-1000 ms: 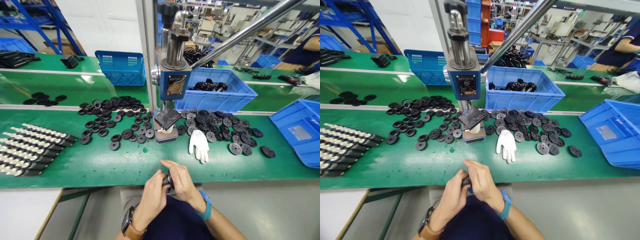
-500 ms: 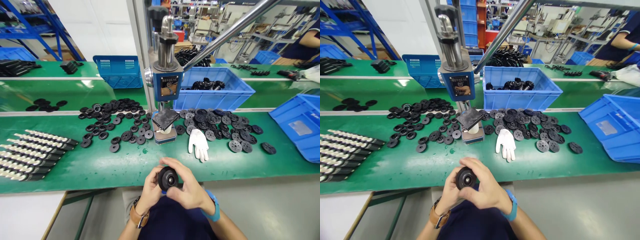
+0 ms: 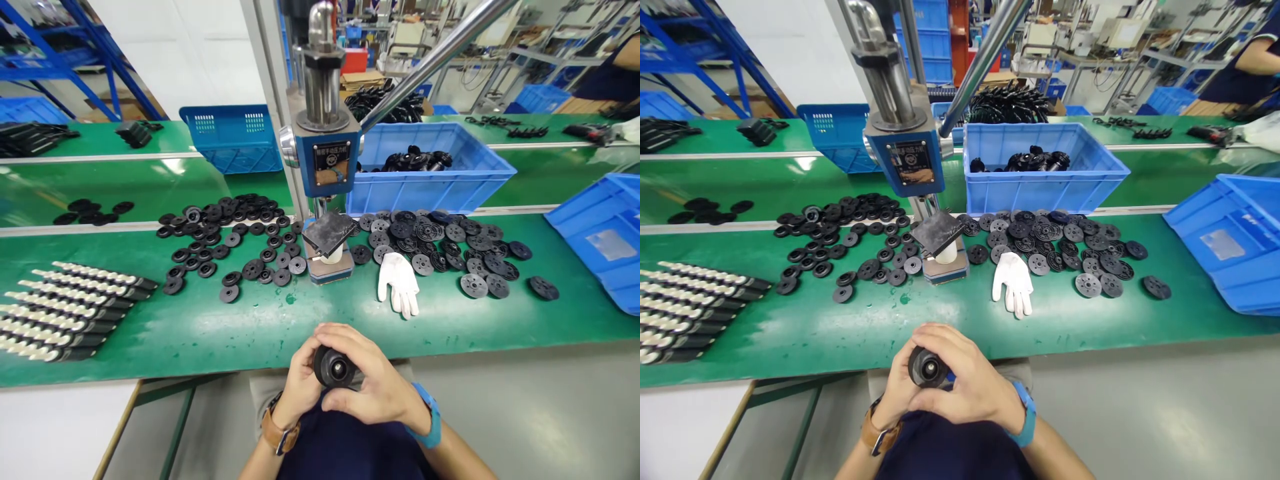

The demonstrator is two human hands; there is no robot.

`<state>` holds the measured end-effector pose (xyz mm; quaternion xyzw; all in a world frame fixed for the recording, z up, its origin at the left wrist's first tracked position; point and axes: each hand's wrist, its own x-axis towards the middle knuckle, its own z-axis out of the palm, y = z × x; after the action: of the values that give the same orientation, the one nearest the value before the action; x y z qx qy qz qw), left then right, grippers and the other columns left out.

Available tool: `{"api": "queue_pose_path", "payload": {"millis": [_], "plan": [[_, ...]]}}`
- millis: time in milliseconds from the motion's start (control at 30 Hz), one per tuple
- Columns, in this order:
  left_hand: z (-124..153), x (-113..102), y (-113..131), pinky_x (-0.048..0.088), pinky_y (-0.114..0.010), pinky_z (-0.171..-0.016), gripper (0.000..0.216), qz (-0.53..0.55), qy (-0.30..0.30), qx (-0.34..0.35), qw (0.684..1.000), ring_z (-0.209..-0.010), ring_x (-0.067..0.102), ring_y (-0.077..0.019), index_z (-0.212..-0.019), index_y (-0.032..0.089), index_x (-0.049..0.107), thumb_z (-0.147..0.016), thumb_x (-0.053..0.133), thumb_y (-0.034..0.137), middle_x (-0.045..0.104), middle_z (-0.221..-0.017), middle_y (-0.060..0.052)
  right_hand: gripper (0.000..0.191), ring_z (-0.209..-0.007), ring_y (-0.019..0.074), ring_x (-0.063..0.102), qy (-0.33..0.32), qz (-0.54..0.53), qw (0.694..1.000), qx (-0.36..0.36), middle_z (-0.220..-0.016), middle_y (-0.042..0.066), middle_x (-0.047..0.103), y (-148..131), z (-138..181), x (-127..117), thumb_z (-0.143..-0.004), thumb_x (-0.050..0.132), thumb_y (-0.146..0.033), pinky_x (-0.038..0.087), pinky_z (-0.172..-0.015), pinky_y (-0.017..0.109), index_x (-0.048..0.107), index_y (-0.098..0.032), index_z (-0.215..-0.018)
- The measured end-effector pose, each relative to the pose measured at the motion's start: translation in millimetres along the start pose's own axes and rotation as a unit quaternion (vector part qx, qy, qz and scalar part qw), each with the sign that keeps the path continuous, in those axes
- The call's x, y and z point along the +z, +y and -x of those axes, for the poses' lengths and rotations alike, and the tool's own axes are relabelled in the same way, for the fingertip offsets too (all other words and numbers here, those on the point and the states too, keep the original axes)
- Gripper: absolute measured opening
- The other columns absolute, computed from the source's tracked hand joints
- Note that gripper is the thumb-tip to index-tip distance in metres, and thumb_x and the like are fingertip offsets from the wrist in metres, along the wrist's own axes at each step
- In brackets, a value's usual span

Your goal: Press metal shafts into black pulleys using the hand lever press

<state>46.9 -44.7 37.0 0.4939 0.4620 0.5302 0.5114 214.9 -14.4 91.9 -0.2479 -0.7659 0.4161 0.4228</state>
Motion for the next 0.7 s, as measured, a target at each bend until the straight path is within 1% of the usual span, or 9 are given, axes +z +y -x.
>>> {"api": "queue_pose_path", "payload": {"millis": [133, 200, 367, 467, 533, 567, 633, 700], "plan": [[2, 1, 2, 0.059, -0.029, -0.077, 0.028, 0.015, 0.001, 0.003, 1.0, -0.085, 0.072, -0.0216, -0.099, 0.02, 0.074, -0.082, 0.081, 0.041, 0.078, -0.097, -0.006, 0.07, -0.139, 0.0292, 0.056, -0.006, 0.003, 1.0, -0.01, -0.145, 0.017, 0.061, -1, -1, 0, -0.092, 0.068, -0.062, 0.044, -0.119, 0.047, 0.05, -0.021, -0.145], [3, 2, 5, 0.059, -0.029, -0.076, 0.031, 0.022, -0.008, 0.001, 1.0, -0.084, 0.071, -0.0214, -0.096, 0.019, 0.073, -0.083, 0.08, 0.046, 0.076, -0.095, -0.007, 0.065, -0.141, 0.0289, 0.054, -0.011, 0.003, 1.0, -0.017, -0.145, 0.018, 0.061, -1, -1, 1, -0.095, 0.065, -0.061, 0.043, -0.12, 0.048, 0.049, -0.021, -0.144], [5, 2, 12, 0.055, -0.026, -0.068, 0.041, 0.041, -0.031, -0.012, 0.999, -0.074, 0.064, -0.0179, -0.098, 0.018, 0.072, -0.084, 0.077, 0.057, 0.072, -0.088, -0.005, 0.055, -0.145, 0.0311, 0.049, -0.011, 0.012, 0.999, -0.028, -0.149, 0.02, 0.057, 2, 1, 3, -0.099, 0.06, -0.055, 0.039, -0.121, 0.054, 0.047, -0.02, -0.14], [5, 2, 15, 0.057, -0.03, -0.075, 0.043, 0.044, -0.036, -0.021, 0.998, -0.083, 0.067, -0.0211, -0.102, 0.019, 0.072, -0.084, 0.076, 0.058, 0.073, -0.096, -0.007, 0.053, -0.145, 0.0319, 0.049, -0.012, 0.013, 0.999, -0.035, -0.149, 0.02, 0.056, 3, 2, 6, -0.099, 0.06, -0.054, 0.039, -0.121, 0.056, 0.047, -0.02, -0.139], [5, 2, 17, 0.057, -0.033, -0.082, 0.045, 0.041, -0.045, -0.031, 0.998, -0.092, 0.069, -0.0246, -0.108, 0.019, 0.072, -0.086, 0.074, 0.058, 0.074, -0.103, -0.01, 0.053, -0.145, 0.0318, 0.05, -0.012, 0.009, 0.999, -0.036, -0.149, 0.02, 0.056, 2, 2, 8, -0.098, 0.061, -0.052, 0.039, -0.121, 0.056, 0.047, -0.021, -0.139], [5, 2, 17, 0.057, -0.034, -0.083, 0.046, 0.039, -0.05, -0.036, 0.997, -0.094, 0.069, -0.0254, -0.111, 0.019, 0.071, -0.086, 0.073, 0.058, 0.074, -0.104, -0.01, 0.053, -0.144, 0.0318, 0.05, -0.011, 0.005, 0.999, -0.036, -0.149, 0.019, 0.056, 1, 2, 8, -0.098, 0.062, -0.052, 0.038, -0.121, 0.056, 0.047, -0.021, -0.139], [4, 1, 18, 0.056, -0.033, -0.079, 0.048, 0.032, -0.057, -0.041, 0.997, -0.088, 0.068, -0.0242, -0.112, 0.018, 0.07, -0.086, 0.073, 0.059, 0.073, -0.1, -0.009, 0.053, -0.142, 0.0321, 0.052, -0.005, -0.005, 1.0, -0.028, -0.147, 0.018, 0.058, 1, 1, 7, -0.097, 0.063, -0.054, 0.038, -0.121, 0.055, 0.048, -0.022, -0.137], [3, -1, 18, 0.053, -0.03, -0.073, 0.046, 0.011, -0.06, -0.041, 0.997, -0.079, 0.064, -0.0209, -0.107, 0.017, 0.069, -0.087, 0.071, 0.059, 0.07, -0.091, -0.006, 0.055, -0.14, 0.0323, 0.054, 0.003, -0.023, 1.0, 0.007, -0.144, 0.018, 0.061, 2, 1, 2, -0.097, 0.059, -0.06, 0.041, -0.118, 0.053, 0.052, -0.022, -0.135]]}}
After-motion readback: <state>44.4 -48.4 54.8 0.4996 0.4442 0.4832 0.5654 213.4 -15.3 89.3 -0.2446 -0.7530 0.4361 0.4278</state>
